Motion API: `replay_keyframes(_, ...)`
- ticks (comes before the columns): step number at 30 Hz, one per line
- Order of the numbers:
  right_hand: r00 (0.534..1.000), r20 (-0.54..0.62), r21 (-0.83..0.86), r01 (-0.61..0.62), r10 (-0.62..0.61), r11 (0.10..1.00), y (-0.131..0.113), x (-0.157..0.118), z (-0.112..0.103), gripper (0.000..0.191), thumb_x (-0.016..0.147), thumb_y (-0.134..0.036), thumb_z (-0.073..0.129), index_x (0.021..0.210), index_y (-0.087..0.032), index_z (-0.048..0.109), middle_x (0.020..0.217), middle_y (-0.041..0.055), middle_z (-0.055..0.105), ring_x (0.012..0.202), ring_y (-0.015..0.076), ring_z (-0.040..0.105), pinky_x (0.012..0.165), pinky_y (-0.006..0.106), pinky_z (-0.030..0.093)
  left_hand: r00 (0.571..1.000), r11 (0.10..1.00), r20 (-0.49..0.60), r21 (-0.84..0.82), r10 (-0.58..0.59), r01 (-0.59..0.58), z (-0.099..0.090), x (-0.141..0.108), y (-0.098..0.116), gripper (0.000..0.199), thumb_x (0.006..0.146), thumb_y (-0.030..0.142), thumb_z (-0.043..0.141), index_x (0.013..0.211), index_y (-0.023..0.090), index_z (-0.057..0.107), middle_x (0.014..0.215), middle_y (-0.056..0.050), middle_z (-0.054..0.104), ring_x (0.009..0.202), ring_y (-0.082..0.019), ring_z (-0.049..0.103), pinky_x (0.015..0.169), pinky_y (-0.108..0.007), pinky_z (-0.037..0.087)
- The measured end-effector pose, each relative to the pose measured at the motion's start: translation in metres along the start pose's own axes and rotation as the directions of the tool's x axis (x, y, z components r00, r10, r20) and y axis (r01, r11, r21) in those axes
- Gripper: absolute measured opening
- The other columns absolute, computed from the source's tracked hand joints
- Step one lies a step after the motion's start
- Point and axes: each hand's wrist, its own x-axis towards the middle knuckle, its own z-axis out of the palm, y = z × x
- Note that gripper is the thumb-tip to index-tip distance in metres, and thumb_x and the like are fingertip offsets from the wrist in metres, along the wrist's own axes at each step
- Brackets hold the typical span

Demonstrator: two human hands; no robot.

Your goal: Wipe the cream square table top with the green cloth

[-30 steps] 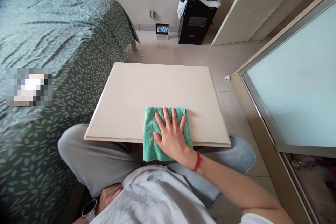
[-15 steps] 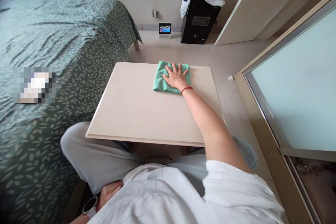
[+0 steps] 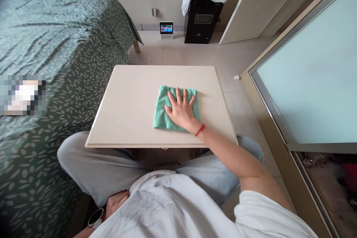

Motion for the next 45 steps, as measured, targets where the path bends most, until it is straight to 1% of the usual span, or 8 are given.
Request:
replay_keyframes(7, 0.994, -0.013, -0.041, 0.112, -0.112, 0.993, 0.004, -0.077, 0.012, 0.069, 0.114, -0.044, 0.047, 0.182, -0.029, 0.048, 0.192, 0.0162, 0.031, 0.173, 0.0554, 0.030, 0.125, 0.092, 0.036, 0.999, 0.999, 0.031, 0.025, 0.024, -0.025, 0.001, -0.004, -0.002, 0.029, 0.111, 0.015, 0.042, 0.085, 0.026, 0.038, 0.071, 0.003, 0.052, 0.056, -0.015, 0.054, 0.055, -0.032, 0.038)
replay_keyframes(17, 0.993, 0.020, 0.050, -0.117, 0.117, 0.992, 0.038, 0.118, -0.017, 0.075, 0.116, -0.052, 0.031, 0.186, -0.022, 0.036, 0.195, 0.0200, 0.020, 0.177, 0.0559, 0.019, 0.126, 0.096, 0.024, 0.998, 0.996, -0.002, 0.070, 0.056, -0.056, -0.002, 0.004, 0.004, 0.033, 0.114, 0.014, 0.039, 0.083, 0.025, 0.040, 0.069, 0.004, 0.053, 0.054, -0.011, 0.054, 0.054, -0.029, 0.037)
replay_keyframes(22, 0.986, -0.002, 0.058, -0.164, 0.165, 0.985, 0.041, 0.152, -0.017, 0.077, 0.116, -0.051, 0.027, 0.186, -0.020, 0.034, 0.195, 0.0221, 0.020, 0.177, 0.0565, 0.017, 0.124, 0.098, 0.024, 0.997, 0.994, -0.019, 0.080, 0.072, -0.070, -0.008, 0.016, 0.008, 0.033, 0.115, 0.014, 0.036, 0.085, 0.025, 0.039, 0.068, 0.005, 0.053, 0.054, -0.010, 0.053, 0.053, -0.027, 0.037)
replay_keyframes(26, 0.991, -0.053, 0.034, -0.124, 0.126, 0.992, 0.034, 0.114, -0.005, 0.075, 0.116, -0.051, 0.031, 0.184, -0.019, 0.040, 0.193, 0.0220, 0.026, 0.176, 0.0550, 0.023, 0.126, 0.095, 0.027, 0.994, 0.992, -0.030, 0.064, 0.109, -0.107, -0.008, 0.017, 0.008, 0.031, 0.117, 0.017, 0.033, 0.087, 0.027, 0.036, 0.068, 0.004, 0.052, 0.053, -0.010, 0.051, 0.051, -0.029, 0.035)
replay_keyframes(34, 0.974, -0.151, -0.094, 0.154, -0.167, 0.984, 0.015, -0.079, 0.027, 0.065, 0.116, -0.043, 0.041, 0.176, -0.023, 0.056, 0.188, 0.0198, 0.041, 0.169, 0.0545, 0.039, 0.123, 0.089, 0.040, 0.996, 0.996, -0.018, 0.021, 0.090, -0.090, -0.004, 0.013, 0.007, 0.029, 0.112, 0.010, 0.034, 0.088, 0.027, 0.034, 0.068, 0.003, 0.053, 0.055, -0.011, 0.052, 0.052, -0.031, 0.035)
replay_keyframes(37, 0.965, -0.138, -0.110, 0.207, -0.221, 0.972, 0.020, -0.109, 0.031, 0.062, 0.117, -0.041, 0.041, 0.175, -0.027, 0.057, 0.187, 0.0178, 0.042, 0.169, 0.0526, 0.040, 0.122, 0.087, 0.043, 0.995, 0.995, -0.021, 0.016, 0.100, -0.100, -0.005, 0.015, 0.008, 0.029, 0.113, 0.012, 0.032, 0.088, 0.027, 0.033, 0.067, 0.004, 0.051, 0.054, -0.011, 0.050, 0.051, -0.031, 0.033)
replay_keyframes(40, 0.979, -0.099, -0.080, 0.170, -0.177, 0.982, 0.033, -0.075, 0.026, 0.063, 0.116, -0.044, 0.041, 0.176, -0.030, 0.056, 0.188, 0.0159, 0.042, 0.170, 0.0524, 0.037, 0.122, 0.090, 0.042, 0.995, 0.995, -0.026, 0.029, 0.096, -0.096, -0.007, 0.018, 0.010, 0.030, 0.114, 0.014, 0.029, 0.088, 0.027, 0.032, 0.067, 0.004, 0.050, 0.053, -0.011, 0.050, 0.051, -0.030, 0.034)
replay_keyframes(45, 0.999, -0.033, 0.018, -0.011, 0.012, 1.000, 0.058, 0.060, 0.001, 0.072, 0.114, -0.051, 0.039, 0.181, -0.026, 0.047, 0.192, 0.0170, 0.033, 0.174, 0.0535, 0.029, 0.126, 0.094, 0.031, 0.995, 0.995, -0.021, 0.043, 0.096, -0.095, -0.009, 0.021, 0.011, 0.032, 0.118, 0.018, 0.030, 0.088, 0.026, 0.035, 0.067, 0.005, 0.052, 0.053, -0.009, 0.051, 0.051, -0.028, 0.036)
